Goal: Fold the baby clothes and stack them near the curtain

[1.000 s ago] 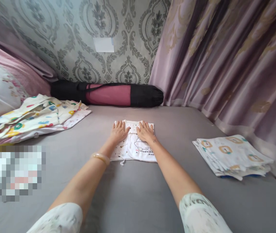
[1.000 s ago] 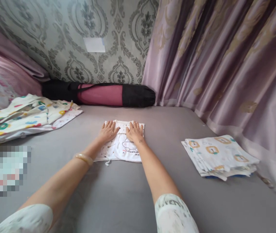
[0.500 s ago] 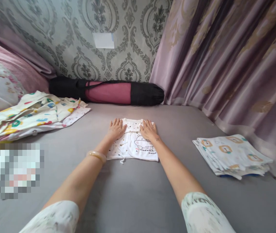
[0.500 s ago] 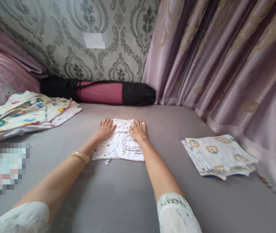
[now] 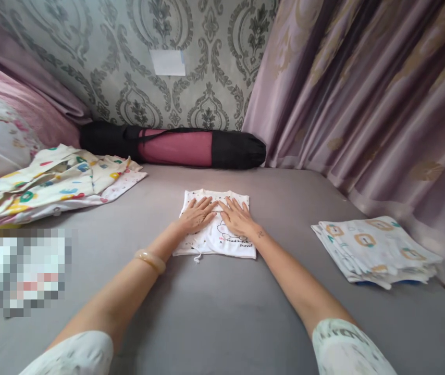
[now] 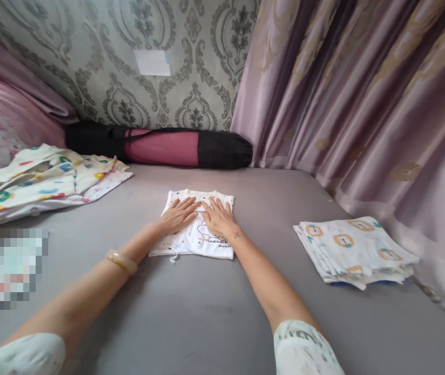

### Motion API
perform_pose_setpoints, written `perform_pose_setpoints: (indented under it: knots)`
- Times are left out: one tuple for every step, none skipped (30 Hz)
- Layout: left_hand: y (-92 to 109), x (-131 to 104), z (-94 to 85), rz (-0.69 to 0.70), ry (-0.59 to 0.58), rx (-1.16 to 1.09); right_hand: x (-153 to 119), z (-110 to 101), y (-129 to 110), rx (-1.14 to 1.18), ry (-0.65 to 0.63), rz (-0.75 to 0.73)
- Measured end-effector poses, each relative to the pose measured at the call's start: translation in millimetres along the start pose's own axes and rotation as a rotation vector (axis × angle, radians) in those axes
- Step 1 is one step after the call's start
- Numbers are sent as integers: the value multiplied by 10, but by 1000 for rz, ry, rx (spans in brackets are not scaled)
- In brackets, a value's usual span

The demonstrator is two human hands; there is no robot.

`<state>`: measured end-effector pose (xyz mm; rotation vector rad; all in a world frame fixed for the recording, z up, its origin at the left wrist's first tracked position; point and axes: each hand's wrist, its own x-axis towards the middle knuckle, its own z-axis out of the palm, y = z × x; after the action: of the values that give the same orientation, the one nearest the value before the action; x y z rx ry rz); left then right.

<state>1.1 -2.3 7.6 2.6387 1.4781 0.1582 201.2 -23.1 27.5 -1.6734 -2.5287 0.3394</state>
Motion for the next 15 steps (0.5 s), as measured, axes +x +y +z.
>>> perform_pose_setpoints:
  knots:
    - [-9, 0, 18, 3, -9, -7, -3, 16, 4, -5, 3, -3]
    - [-20, 1, 34, 6, -12, -9, -3, 31, 10, -8, 13, -5]
    - [-31, 2, 46, 7, -12, -8, 0, 44, 16, -10, 24, -5]
    - [-41, 4, 55, 7, -10, -6, 4, 56, 21, -10, 34, -6]
    - [-47, 6, 60, 7, -9, -3, 9, 65, 25, -10, 40, -5]
    - [-51, 9, 61, 6, -9, 1, 15, 71, 27, -10, 43, -2]
    - [-50, 13, 59, 5, -9, 4, 23, 73, 28, -11, 41, 3]
    - [-47, 17, 53, 5, -11, 6, 31, 71, 27, -11, 34, 9]
    - [-40, 21, 44, 6, -16, 6, 38, 65, 25, -10, 22, 15]
    - [-30, 23, 31, 8, -24, 4, 43, 55, 22, -8, 5, 21]
    - [-20, 21, 16, 6, -34, 1, 42, 40, 18, 0, -13, 24]
    - [-10, 11, -2, -3, -45, -4, 31, 22, 14, 14, -29, 25]
    - [-3, -11, -23, -18, -51, -11, 8, 1, 8, 35, -38, 23]
    - [0, -46, -46, -34, -48, -22, -31, -21, 2, 61, -39, 21]
    - [-3, -98, -73, -46, -31, -37, -88, -43, -4, 86, -30, 14]
